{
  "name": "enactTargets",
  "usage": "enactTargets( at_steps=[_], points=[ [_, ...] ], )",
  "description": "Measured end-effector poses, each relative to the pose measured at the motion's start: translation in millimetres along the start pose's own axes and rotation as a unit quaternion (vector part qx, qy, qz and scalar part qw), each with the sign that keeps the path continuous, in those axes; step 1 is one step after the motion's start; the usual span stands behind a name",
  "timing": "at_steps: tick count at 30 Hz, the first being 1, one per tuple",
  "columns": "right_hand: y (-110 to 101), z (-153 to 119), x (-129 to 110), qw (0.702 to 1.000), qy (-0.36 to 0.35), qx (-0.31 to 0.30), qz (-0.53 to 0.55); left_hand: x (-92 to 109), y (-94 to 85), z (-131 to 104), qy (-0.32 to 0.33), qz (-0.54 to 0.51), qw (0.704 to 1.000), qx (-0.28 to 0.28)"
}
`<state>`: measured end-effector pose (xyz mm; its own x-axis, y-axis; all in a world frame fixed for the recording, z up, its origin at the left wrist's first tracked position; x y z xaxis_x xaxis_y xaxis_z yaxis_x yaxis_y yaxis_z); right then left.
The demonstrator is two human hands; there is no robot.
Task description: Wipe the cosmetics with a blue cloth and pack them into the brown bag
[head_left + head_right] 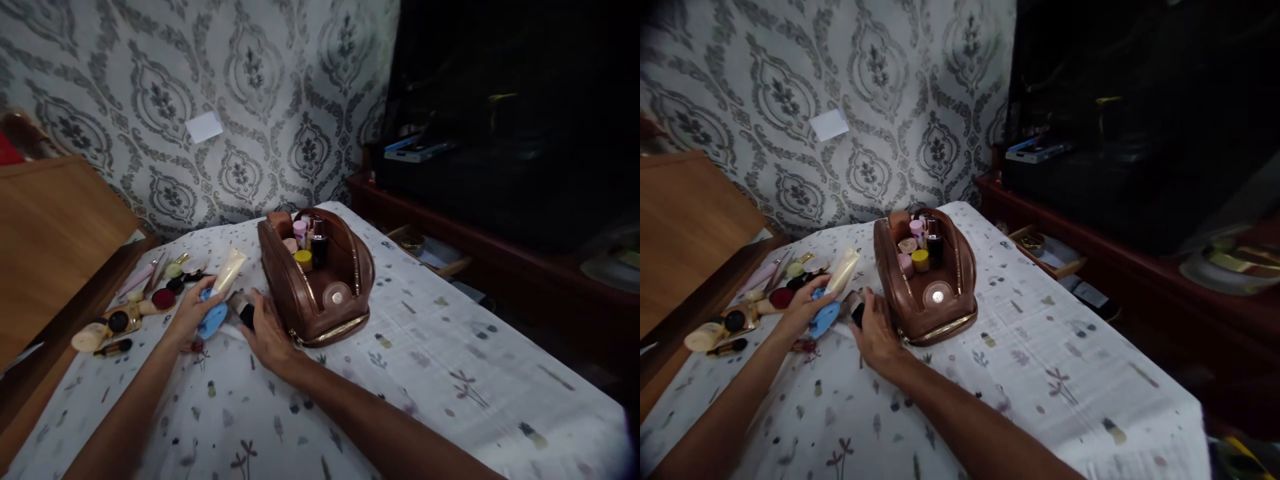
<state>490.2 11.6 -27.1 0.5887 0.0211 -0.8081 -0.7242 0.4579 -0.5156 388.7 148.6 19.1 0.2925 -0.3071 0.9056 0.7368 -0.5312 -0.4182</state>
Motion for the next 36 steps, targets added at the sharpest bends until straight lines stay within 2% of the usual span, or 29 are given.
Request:
enactTargets(
  at_steps=[3,6,11,16,19,21,22,24,26,27,28,30,32,34,36],
  points=[
    [0.1,1.0,3.4,0.999,-0.026,0.021,0.011,-0.5,-4.6,-16.1,0.010,0.024,1.000,-0.005],
    [-2.6,2.1,2.3,0.998,-0.041,0.028,0.023,3.2,-5.3,-28.5,0.051,0.050,0.997,-0.024],
    [-21.9,0.8,-10.7,0.989,-0.062,0.060,0.119,10.3,0.3,-45.2,0.126,0.100,0.985,-0.056],
    [-29.5,2.2,-9.0,0.974,-0.032,0.060,0.217,16.1,13.3,-57.1,0.176,0.145,0.967,-0.117],
    [-26.5,3.7,-4.9,0.972,-0.022,0.053,0.226,14.2,4.3,-56.2,0.162,0.149,0.968,-0.118],
    [-25.5,3.2,-3.9,0.974,-0.016,0.054,0.221,10.5,-9.5,-53.3,0.124,0.139,0.978,-0.090],
    [-25.3,2.5,-4.1,0.975,-0.011,0.053,0.217,10.0,-18.3,-52.8,0.105,0.133,0.984,-0.059],
    [-24.0,0.1,-7.2,0.977,-0.004,0.046,0.209,16.1,-36.2,-58.0,0.090,0.122,0.988,0.040],
    [-21.0,-3.2,-15.1,0.982,-0.016,0.031,0.188,31.5,-43.0,-73.5,0.124,0.114,0.975,0.144],
    [-18.9,-5.1,-21.1,0.984,-0.034,0.021,0.173,40.8,-37.9,-82.6,0.155,0.113,0.966,0.173],
    [-16.6,-7.4,-27.9,0.985,-0.059,0.011,0.159,49.5,-26.1,-90.4,0.192,0.114,0.959,0.174],
    [-12.4,-12.3,-39.3,0.984,-0.112,-0.004,0.139,61.5,11.3,-99.7,0.257,0.147,0.950,0.105],
    [-8.4,-15.1,-42.8,0.982,-0.134,-0.017,0.136,59.9,44.3,-102.2,0.280,0.194,0.940,0.022],
    [-6.3,-14.1,-38.0,0.982,-0.114,-0.024,0.148,48.9,54.8,-98.1,0.268,0.230,0.935,-0.012],
    [-6.2,-11.4,-30.6,0.981,-0.079,-0.024,0.174,36.8,46.4,-90.2,0.246,0.252,0.936,-0.007]
  ],
)
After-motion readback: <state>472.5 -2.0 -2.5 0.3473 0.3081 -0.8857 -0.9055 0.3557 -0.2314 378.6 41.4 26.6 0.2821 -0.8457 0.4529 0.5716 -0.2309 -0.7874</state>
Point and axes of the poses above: each hand's wrist, its own z-axis towards the middle knuckle, its own y-axis out of the palm, x = y × z, the point moved 10 cm from there along z, towards the middle knuckle, and after that the axes turned 4 degrees about -x, right-handed, at the moved point
